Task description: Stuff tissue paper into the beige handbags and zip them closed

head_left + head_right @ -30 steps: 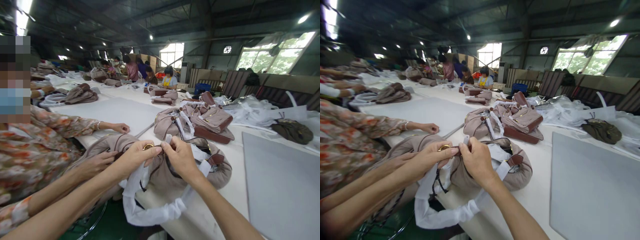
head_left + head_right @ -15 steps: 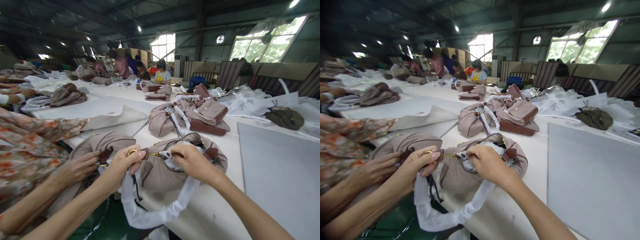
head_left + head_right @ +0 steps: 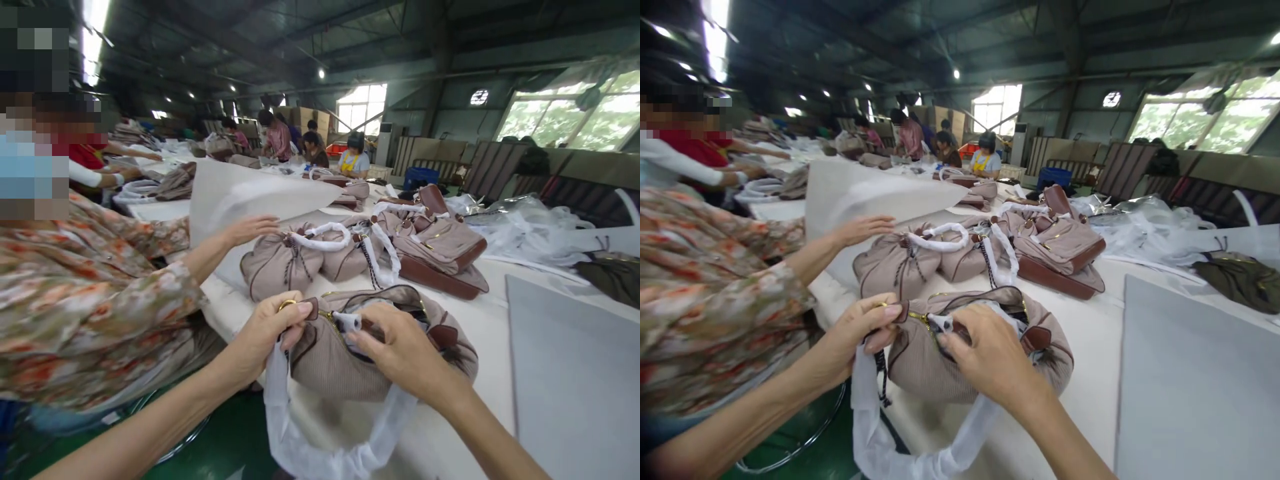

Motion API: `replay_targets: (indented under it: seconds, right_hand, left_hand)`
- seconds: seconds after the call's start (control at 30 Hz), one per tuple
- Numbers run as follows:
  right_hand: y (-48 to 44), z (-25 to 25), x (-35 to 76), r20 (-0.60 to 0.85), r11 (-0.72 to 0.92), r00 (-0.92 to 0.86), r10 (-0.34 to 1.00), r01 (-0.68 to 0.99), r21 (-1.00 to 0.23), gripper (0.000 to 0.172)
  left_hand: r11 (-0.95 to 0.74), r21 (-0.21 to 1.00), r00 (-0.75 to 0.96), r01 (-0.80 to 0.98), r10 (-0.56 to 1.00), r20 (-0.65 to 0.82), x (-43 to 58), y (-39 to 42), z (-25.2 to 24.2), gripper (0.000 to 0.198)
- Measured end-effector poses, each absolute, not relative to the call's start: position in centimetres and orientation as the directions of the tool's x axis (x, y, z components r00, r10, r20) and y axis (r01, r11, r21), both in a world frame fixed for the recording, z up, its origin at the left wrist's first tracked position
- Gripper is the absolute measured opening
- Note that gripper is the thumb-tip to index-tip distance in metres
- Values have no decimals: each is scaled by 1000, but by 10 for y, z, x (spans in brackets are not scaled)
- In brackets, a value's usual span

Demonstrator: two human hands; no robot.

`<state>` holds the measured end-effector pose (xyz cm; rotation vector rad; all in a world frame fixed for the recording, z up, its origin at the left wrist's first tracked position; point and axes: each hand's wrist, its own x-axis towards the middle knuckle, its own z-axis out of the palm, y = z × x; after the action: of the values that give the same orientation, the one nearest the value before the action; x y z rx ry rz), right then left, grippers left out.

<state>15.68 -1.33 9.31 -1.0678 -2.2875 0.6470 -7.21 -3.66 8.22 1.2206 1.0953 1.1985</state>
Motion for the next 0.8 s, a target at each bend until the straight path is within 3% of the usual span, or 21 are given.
replay_targets:
  seconds: [0.13, 0.27, 0.43, 0.8]
  right_hand:
    - [-27, 93, 139, 149, 339, -392, 908, 476, -811, 31]
    - [-21, 89, 124, 189, 324, -374, 908, 340, -883, 13]
    - [-7, 96, 130, 226, 397, -434, 872, 357, -845, 8]
    - [0, 125, 178, -92, 293, -455, 886, 703, -648, 10]
  left_hand:
    - [-25, 997, 92, -70, 995, 31, -69, -40, 83, 44]
    - [-30, 999, 101, -19, 994, 32, -69, -41, 86, 42]
    - [-10, 999, 101, 32, 995, 7, -75, -41, 85, 46]
    - [50, 997, 87, 63, 995, -55, -71, -48, 73, 45]
